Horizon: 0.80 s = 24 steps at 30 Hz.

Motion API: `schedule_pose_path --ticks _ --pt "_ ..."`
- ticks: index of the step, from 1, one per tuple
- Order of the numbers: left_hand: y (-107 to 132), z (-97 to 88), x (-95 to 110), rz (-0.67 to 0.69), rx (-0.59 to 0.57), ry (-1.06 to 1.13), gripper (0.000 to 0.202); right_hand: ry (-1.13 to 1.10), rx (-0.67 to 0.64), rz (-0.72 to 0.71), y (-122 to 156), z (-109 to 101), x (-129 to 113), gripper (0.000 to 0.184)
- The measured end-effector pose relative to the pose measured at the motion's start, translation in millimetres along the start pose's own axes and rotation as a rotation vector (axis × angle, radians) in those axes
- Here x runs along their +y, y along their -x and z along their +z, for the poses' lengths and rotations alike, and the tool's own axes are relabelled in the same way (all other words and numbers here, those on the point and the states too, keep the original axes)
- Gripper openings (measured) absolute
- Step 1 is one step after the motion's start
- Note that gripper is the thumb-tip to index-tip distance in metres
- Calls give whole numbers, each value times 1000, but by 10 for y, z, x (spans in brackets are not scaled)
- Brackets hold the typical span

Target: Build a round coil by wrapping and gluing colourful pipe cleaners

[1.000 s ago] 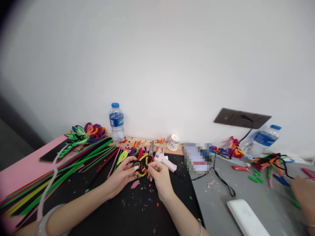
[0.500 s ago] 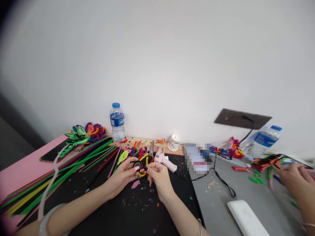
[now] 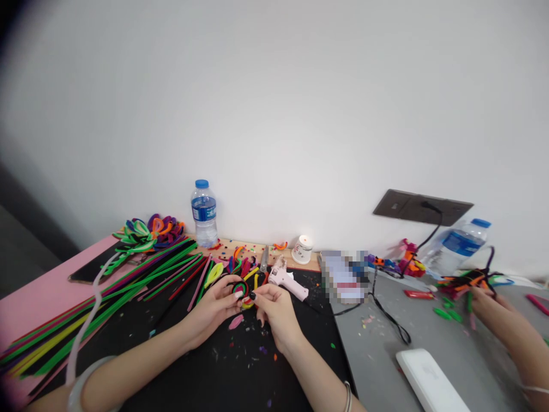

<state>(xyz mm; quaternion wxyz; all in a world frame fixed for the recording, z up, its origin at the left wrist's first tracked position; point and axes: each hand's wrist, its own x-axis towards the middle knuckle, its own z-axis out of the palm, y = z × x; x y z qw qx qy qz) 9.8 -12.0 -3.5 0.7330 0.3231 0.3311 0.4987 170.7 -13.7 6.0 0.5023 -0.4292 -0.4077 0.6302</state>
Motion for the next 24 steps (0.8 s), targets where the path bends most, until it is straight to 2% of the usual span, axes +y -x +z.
schedule_pose_path --ticks 10,16,24 --pt "10 -12 -2 8 2 -8 41 -5 -7 -1 -6 -3 0 18" --pt "10 8 7 -3 29 -8 34 -3 -1 -8 -16 -6 3 19" --pt "-16 -17 -10 32 -2 9 32 -7 13 -28 -19 -5 11 22"
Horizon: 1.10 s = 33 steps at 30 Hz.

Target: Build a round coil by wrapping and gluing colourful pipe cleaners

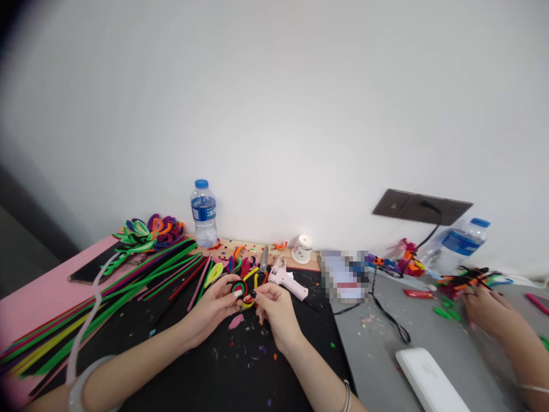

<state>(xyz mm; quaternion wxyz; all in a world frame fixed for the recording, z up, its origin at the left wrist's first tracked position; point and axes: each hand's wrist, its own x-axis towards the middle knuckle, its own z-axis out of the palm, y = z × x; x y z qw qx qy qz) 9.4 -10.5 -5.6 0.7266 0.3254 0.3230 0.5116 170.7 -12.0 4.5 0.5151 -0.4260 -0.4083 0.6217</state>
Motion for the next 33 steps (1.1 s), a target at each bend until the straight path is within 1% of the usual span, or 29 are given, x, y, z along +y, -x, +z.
schedule_pose_path --ticks 12,22,27,33 --pt "5 -27 5 40 37 -31 30 80 36 -17 64 47 -28 25" --pt "5 -12 25 64 44 -67 29 170 22 -25 68 49 -24 21" --pt "8 -22 10 62 37 -74 29 176 40 -70 78 71 -52 16" --pt "10 -4 20 73 36 -83 30 173 48 -70 85 79 -83 13"
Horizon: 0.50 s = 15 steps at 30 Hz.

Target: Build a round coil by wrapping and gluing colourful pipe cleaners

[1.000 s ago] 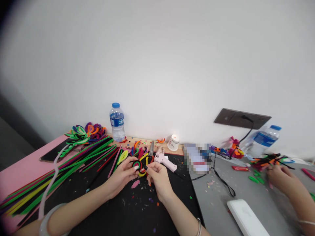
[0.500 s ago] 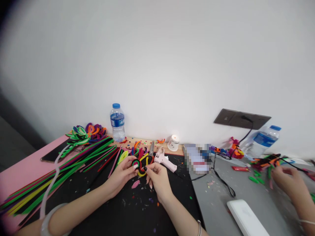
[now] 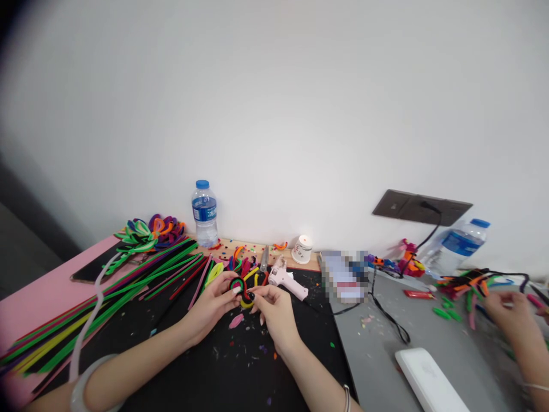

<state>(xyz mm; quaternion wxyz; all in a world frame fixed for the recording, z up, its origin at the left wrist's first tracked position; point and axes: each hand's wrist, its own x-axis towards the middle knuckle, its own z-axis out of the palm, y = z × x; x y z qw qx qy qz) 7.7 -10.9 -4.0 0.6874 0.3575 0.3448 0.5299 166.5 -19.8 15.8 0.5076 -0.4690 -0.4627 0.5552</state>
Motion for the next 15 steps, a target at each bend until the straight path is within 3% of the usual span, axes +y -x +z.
schedule_pose_path --ticks 15 --pt "-19 -27 -23 -4 9 -47 31 38 34 -31 -24 -41 10 14"
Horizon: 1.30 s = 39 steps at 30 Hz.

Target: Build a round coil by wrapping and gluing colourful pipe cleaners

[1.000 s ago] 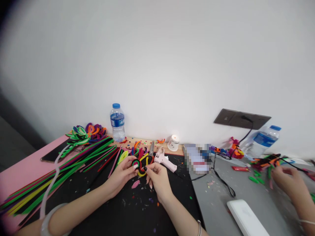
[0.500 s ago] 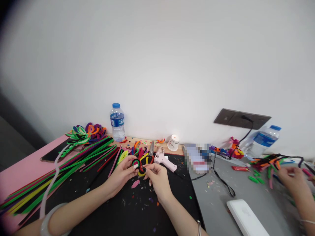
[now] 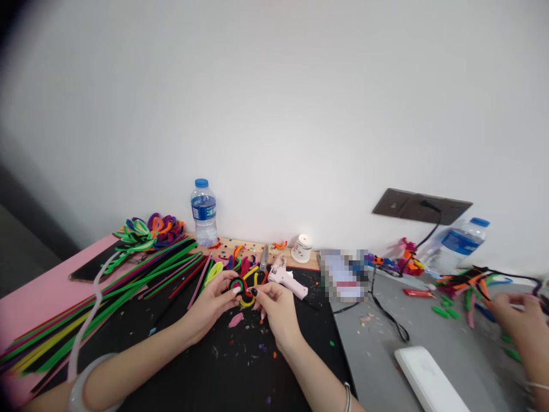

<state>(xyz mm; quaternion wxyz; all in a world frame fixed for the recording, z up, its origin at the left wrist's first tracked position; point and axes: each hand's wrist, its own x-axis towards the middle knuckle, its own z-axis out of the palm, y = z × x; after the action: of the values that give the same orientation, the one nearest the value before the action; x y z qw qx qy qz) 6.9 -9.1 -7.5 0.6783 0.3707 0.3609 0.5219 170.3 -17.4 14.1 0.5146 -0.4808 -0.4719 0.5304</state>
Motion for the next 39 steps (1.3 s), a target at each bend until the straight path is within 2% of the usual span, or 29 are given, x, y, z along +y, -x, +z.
schedule_pose_path --ticks 17,39 --pt "-12 -5 -9 12 -6 -43 27 -11 12 -25 -14 -25 -33 18" --pt "15 8 -25 -1 -16 27 29 -30 -70 30 23 31 8 15"
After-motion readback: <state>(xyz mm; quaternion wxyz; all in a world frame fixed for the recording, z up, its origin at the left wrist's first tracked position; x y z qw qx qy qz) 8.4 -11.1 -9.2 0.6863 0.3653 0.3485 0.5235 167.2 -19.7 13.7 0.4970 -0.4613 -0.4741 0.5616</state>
